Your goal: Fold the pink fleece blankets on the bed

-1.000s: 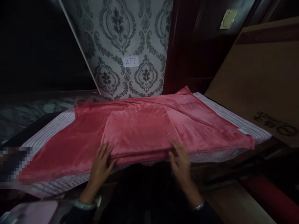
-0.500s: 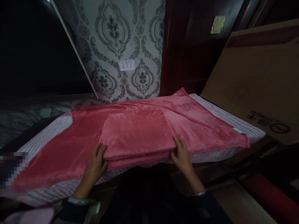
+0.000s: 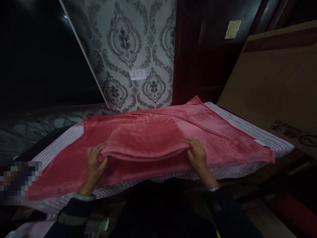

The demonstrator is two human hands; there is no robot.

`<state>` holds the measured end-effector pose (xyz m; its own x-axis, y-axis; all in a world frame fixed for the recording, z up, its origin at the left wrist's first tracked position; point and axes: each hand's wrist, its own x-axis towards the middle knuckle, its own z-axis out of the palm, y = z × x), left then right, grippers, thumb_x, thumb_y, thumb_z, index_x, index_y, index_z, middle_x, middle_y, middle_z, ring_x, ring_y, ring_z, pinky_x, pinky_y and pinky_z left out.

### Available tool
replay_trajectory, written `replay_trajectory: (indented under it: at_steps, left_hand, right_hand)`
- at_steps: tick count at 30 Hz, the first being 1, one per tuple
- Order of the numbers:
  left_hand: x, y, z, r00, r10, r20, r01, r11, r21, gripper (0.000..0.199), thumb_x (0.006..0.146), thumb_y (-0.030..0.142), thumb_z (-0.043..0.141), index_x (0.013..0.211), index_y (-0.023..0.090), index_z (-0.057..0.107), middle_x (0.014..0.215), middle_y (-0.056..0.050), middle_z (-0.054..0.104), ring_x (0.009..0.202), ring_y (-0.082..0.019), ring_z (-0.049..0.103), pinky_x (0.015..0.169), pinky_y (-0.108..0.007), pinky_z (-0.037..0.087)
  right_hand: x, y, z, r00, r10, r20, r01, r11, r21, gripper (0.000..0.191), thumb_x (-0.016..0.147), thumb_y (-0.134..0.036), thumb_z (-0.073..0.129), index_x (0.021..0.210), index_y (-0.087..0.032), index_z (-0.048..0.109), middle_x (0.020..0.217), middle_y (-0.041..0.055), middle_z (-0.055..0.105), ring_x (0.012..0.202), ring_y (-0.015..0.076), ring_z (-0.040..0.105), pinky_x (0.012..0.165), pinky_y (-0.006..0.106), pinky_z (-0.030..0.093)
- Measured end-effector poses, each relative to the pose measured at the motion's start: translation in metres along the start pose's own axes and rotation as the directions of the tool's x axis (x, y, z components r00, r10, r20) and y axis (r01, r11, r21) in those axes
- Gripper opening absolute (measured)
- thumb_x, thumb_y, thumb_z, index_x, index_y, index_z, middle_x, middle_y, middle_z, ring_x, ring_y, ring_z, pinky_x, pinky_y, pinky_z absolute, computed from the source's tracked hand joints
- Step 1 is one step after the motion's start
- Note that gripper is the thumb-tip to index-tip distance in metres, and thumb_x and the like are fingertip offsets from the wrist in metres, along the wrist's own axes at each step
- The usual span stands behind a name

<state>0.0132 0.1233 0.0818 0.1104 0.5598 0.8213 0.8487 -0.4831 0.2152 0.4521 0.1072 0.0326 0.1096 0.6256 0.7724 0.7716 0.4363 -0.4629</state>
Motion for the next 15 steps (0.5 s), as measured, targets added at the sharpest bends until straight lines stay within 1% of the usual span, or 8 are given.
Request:
replay_trajectory:
  at_steps: [3,5,6,7,9,11,13,15]
  left_hand:
    - [0.052,0.013,-0.02,0.991,-0.019,-0.134,0.018,1.0,-0.007,0.018,0.086,0.03,0.054,0.101,0.023,0.063,0.099,-0.008,0.07,0.101,-0.028,0.06,0.096,-0.046,0.048]
    - [0.091,0.024,-0.037,0.976,-0.05,-0.21,0.037,0.997,-0.067,0.018,0.085,0.033,0.057,0.098,0.023,0.063,0.103,-0.007,0.068,0.107,-0.027,0.059,0.101,-0.045,0.047]
    - [0.111,0.029,-0.046,0.971,-0.088,-0.224,0.063,0.991,-0.118,0.02,0.084,0.035,0.058,0.099,0.023,0.063,0.104,-0.007,0.068,0.107,-0.026,0.06,0.101,-0.043,0.047]
    - [0.13,0.034,-0.054,0.968,-0.139,-0.208,0.101,0.977,-0.185,0.023,0.083,0.038,0.06,0.1,0.023,0.063,0.103,-0.005,0.067,0.104,-0.025,0.061,0.099,-0.041,0.048]
    - [0.162,0.04,-0.066,0.963,-0.244,-0.11,0.193,0.918,-0.347,0.029,0.079,0.042,0.064,0.101,0.023,0.065,0.099,-0.003,0.068,0.095,-0.022,0.062,0.09,-0.036,0.051]
    - [0.187,0.04,-0.069,0.948,-0.316,0.038,0.293,0.82,-0.492,0.035,0.072,0.045,0.07,0.098,0.022,0.066,0.094,-0.002,0.068,0.086,-0.02,0.062,0.079,-0.032,0.052]
    - [0.202,0.031,-0.061,0.913,-0.362,0.187,0.4,0.714,-0.574,0.042,0.063,0.047,0.075,0.094,0.019,0.067,0.088,-0.002,0.069,0.078,-0.018,0.06,0.069,-0.028,0.05]
    - [0.208,0.015,-0.041,0.858,-0.389,0.334,0.513,0.631,-0.583,0.048,0.056,0.049,0.078,0.09,0.017,0.068,0.08,-0.001,0.067,0.068,-0.015,0.057,0.061,-0.025,0.047]
  right_hand:
    - [0.054,-0.019,-0.024,0.994,-0.011,-0.111,0.017,0.998,0.056,0.025,0.091,-0.034,0.05,0.105,-0.024,0.067,0.109,0.0105,0.071,0.112,0.0308,0.064,0.1,0.052,0.05]
    - [0.092,-0.036,-0.044,0.98,0.008,-0.197,0.004,0.998,0.059,0.023,0.09,-0.036,0.053,0.104,-0.024,0.066,0.103,0.0097,0.07,0.101,0.0297,0.065,0.094,0.05,0.051]
    - [0.11,-0.045,-0.053,0.971,0.022,-0.236,-0.009,0.998,0.057,0.022,0.089,-0.036,0.054,0.103,-0.024,0.066,0.098,0.0083,0.069,0.092,0.0279,0.064,0.089,0.048,0.052]
    - [0.127,-0.052,-0.062,0.962,0.032,-0.273,-0.017,0.998,0.059,0.021,0.089,-0.036,0.055,0.103,-0.024,0.065,0.092,0.0066,0.066,0.084,0.0256,0.061,0.084,0.046,0.052]
    - [0.157,-0.062,-0.074,0.943,0.045,-0.329,-0.015,0.996,0.091,0.021,0.087,-0.035,0.057,0.103,-0.023,0.063,0.084,0.0031,0.06,0.073,0.0205,0.054,0.076,0.04,0.05]
    - [0.178,-0.062,-0.076,0.944,0.075,-0.322,-0.019,0.985,0.173,0.026,0.084,-0.035,0.059,0.106,-0.021,0.062,0.08,0.0008,0.056,0.069,0.017,0.049,0.07,0.035,0.047]
    - [0.192,-0.049,-0.065,0.959,0.152,-0.24,-0.084,0.958,0.273,0.03,0.082,-0.036,0.06,0.106,-0.019,0.063,0.08,0.0003,0.058,0.069,0.0159,0.051,0.068,0.033,0.047]
    - [0.197,-0.027,-0.043,0.96,0.253,-0.122,-0.203,0.924,0.324,0.029,0.081,-0.037,0.062,0.103,-0.019,0.064,0.084,0.0019,0.063,0.072,0.0168,0.056,0.068,0.032,0.05]
